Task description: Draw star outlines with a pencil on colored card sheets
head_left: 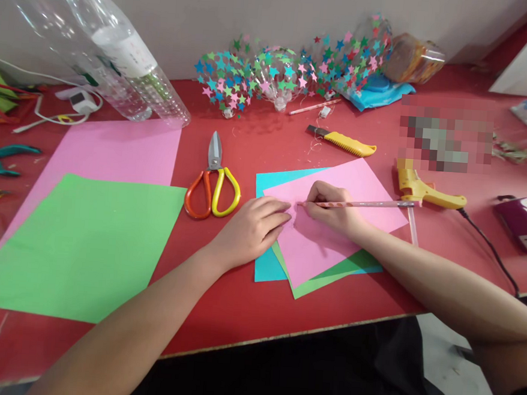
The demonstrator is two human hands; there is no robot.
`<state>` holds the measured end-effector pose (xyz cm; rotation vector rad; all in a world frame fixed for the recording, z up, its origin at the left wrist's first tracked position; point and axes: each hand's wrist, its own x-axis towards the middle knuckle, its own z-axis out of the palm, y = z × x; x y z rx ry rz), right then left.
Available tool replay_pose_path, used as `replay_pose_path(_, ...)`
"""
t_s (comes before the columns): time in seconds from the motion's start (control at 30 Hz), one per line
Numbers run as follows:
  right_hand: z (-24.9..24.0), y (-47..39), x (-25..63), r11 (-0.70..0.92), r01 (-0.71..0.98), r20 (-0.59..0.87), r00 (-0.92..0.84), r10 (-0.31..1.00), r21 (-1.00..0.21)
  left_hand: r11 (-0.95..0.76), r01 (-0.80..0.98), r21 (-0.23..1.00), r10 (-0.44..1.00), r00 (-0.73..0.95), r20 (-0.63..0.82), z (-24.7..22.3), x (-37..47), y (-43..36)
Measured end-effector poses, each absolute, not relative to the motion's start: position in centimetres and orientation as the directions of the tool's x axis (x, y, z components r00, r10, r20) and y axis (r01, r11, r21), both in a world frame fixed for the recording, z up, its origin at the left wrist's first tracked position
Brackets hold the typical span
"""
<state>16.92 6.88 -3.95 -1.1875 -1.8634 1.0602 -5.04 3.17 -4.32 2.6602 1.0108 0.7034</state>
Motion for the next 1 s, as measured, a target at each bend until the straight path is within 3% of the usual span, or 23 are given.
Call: replay_pose_path(1.0, -3.41, 6.89, 17.28, 0.249, 0.398, 0.075, -0.404, 0.912, -0.883, -0.733, 0.569, 0.373, 0.679, 0.648, 0.345, -4.29, -5.13, 3.1)
